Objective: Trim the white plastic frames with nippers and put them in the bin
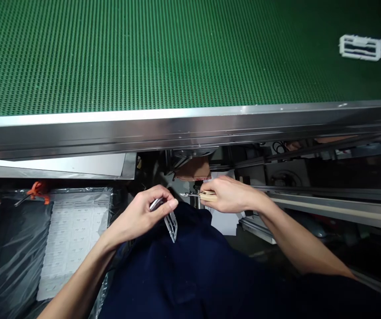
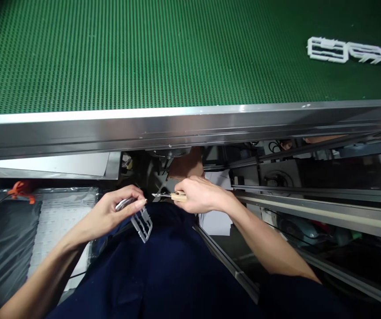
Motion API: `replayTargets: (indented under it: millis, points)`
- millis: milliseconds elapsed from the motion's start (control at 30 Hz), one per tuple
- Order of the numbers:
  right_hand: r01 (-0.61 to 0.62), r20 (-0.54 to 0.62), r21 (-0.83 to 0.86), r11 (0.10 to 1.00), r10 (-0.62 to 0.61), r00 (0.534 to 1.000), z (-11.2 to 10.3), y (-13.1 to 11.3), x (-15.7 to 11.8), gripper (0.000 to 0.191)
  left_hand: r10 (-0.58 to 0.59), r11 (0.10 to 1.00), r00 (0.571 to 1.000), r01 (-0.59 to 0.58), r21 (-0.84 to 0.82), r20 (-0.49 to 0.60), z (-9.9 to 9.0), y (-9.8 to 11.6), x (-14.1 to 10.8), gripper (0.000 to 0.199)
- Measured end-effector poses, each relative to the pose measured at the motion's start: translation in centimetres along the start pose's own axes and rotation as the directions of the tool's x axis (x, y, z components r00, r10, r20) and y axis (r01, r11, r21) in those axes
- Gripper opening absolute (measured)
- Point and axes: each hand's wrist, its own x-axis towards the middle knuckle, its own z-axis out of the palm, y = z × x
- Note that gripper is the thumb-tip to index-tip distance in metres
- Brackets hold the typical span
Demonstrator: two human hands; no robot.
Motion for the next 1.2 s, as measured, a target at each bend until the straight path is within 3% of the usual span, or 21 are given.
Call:
replayTargets:
  millis: [133, 267, 400, 467, 533, 733, 1000, 1200]
  points:
    - [-0.097, -0.079, 0.106, 0.99, 0.106, 0.991, 1.9, 0.5, -0.5, 0.02, -0.049, 0.988, 0.994, 0.063, -0.144, 0.1, 0.6, -1.5, 0.2, 0.031]
    - [-0.178, -0.149, 0.196, 0.964, 0.209, 0.967, 3.1, 0.5, -0.6, 0.018, -0.142, 0.924, 0.985, 0.168, -0.343, 0.101, 1.5, -2.7, 0.6, 0.037]
    - [-0.136, -0.241, 0.233, 0.963, 0.193, 0.951, 3.4, 0.3, -0.7, 0.023, -0.179, 0.712, 0.977, 0.209, -0.67, 0.115, 1.8, -3.2, 1.0, 0.036]
    - [-0.08, -0.276, 0.218, 0.973, 0.14, 0.951, 3.5, 0.0, -0.6, 0.023, -0.171, 0.618, 0.978, 0.202, -0.76, 0.121, 1.8, -3.3, 1.0, 0.037]
    - [-0.031, -0.326, 0.176, 0.984, 0.088, 0.941, 3.7, -0.3, -0.4, 0.022, -0.18, 0.581, 0.977, 0.197, -0.789, 0.112, 1.7, -3.4, 0.9, 0.038]
    - [0.035, -0.431, 0.042, 0.998, -0.014, 0.902, 4.4, -0.7, 0.3, 0.022, -0.27, 0.612, 0.962, 0.21, -0.763, 0.048, 1.8, -3.4, 0.3, 0.043]
    - [0.043, -0.355, -0.175, 0.984, -0.104, 0.929, 3.6, -0.6, 0.3, 0.016, -0.273, 0.664, 0.96, 0.236, -0.709, 0.064, 1.9, -2.6, 0.1, 0.049]
    - [0.057, -0.317, -0.241, 0.969, -0.134, 0.939, 3.0, -0.6, 0.1, 0.01, -0.251, 0.715, 0.966, 0.229, -0.661, 0.062, 1.8, -1.9, 0.1, 0.049]
